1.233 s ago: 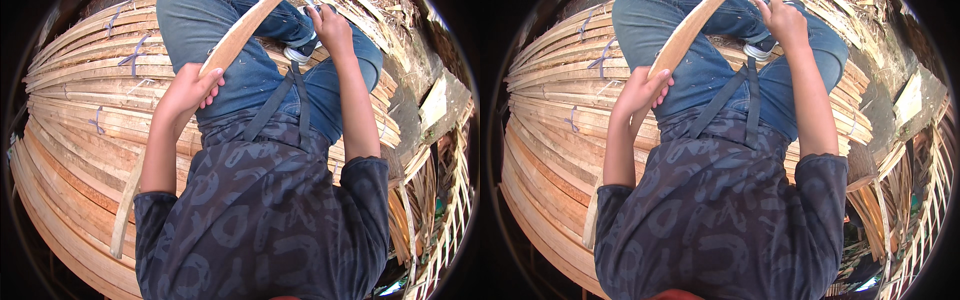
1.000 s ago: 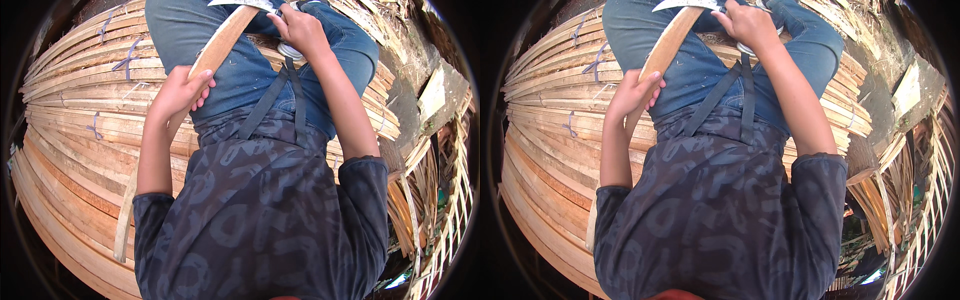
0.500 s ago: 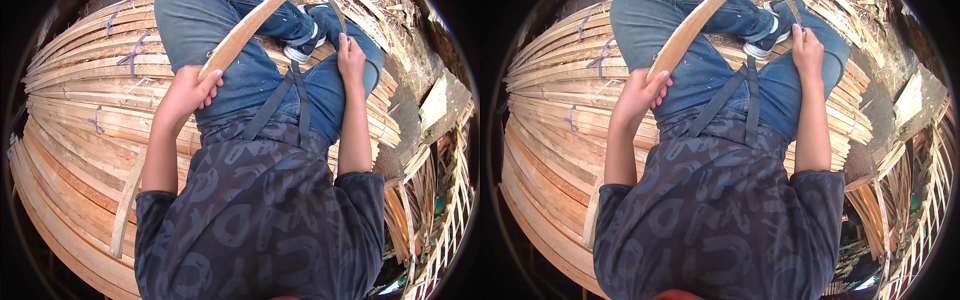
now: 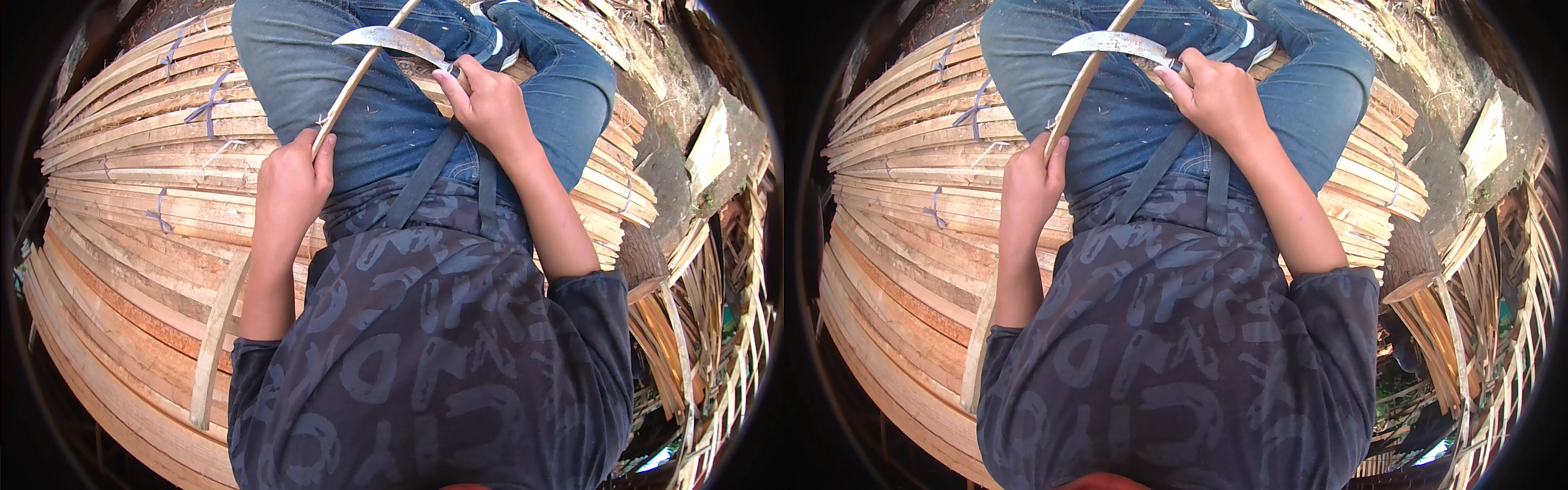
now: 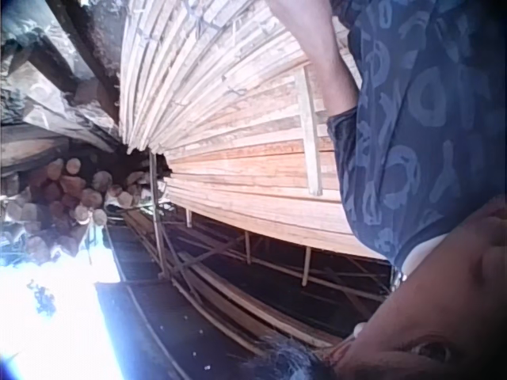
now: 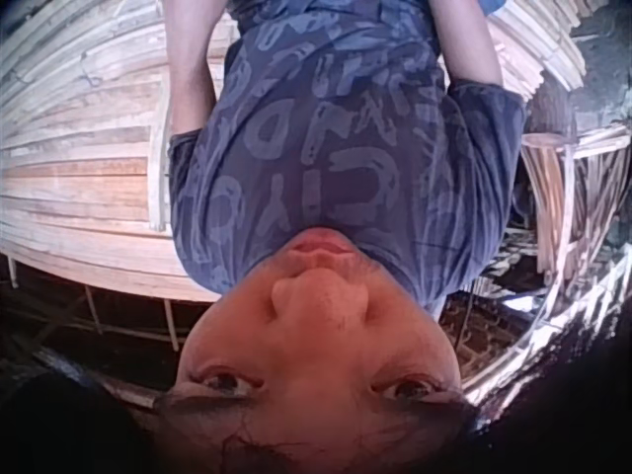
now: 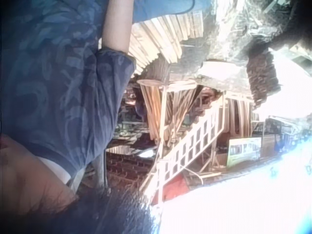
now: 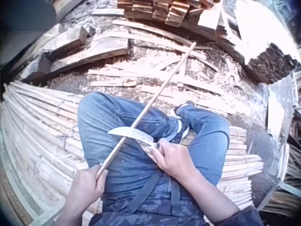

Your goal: The person sits cross-legged on a wooden floor and uses a knife to shave thin strips from a long piece of wood. They hold the wood against their legs and repeatedly scrape the blade along its surface to remove layers.

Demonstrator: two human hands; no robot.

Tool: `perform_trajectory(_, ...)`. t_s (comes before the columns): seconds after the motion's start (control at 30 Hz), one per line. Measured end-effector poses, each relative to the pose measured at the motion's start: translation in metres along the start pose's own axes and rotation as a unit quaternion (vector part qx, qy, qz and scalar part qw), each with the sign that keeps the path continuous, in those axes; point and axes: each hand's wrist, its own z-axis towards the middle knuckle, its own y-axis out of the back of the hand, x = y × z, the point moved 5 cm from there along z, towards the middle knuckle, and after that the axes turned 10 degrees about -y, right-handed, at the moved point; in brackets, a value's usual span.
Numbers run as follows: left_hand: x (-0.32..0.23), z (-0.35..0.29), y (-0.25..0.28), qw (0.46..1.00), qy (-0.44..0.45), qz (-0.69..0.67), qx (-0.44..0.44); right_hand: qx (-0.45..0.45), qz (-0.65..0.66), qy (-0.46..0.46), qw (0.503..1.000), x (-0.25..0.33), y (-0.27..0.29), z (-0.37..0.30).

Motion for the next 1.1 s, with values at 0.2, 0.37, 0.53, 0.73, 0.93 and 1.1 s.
perform_trajectory(0.2, 0.001, 0.006, -0.002, 1.000, -0.004, 0.004, 0.000, -0.046, -0.103, 0.023, 0.993, -0.011, 0.004, 0.015)
perform_trajectory(0.37, 0.002, 0.008, -0.003, 1.000, -0.004, -0.006, -0.003, 0.004, -0.087, -0.009, 0.996, 0.005, 0.001, 0.006)
perform_trajectory(0.53, 0.001, 0.006, -0.003, 1.000, 0.005, -0.020, -0.006, -0.053, -0.129, 0.042, 0.989, -0.011, 0.010, 0.020)
perform_trajectory(0.73, 0.006, 0.010, -0.007, 0.999, -0.013, -0.046, -0.015, -0.035, -0.118, 0.036, 0.992, 0.003, 0.004, 0.009)
perform_trajectory(0.93, -0.004, 0.011, -0.002, 1.000, 0.000, -0.027, -0.004, -0.073, -0.108, -0.053, 0.990, -0.046, 0.011, 0.028)
perform_trajectory(1.1, -0.001, 0.013, -0.006, 1.000, 0.005, -0.027, -0.001, -0.074, -0.136, 0.006, 0.988, -0.030, 0.014, 0.017)
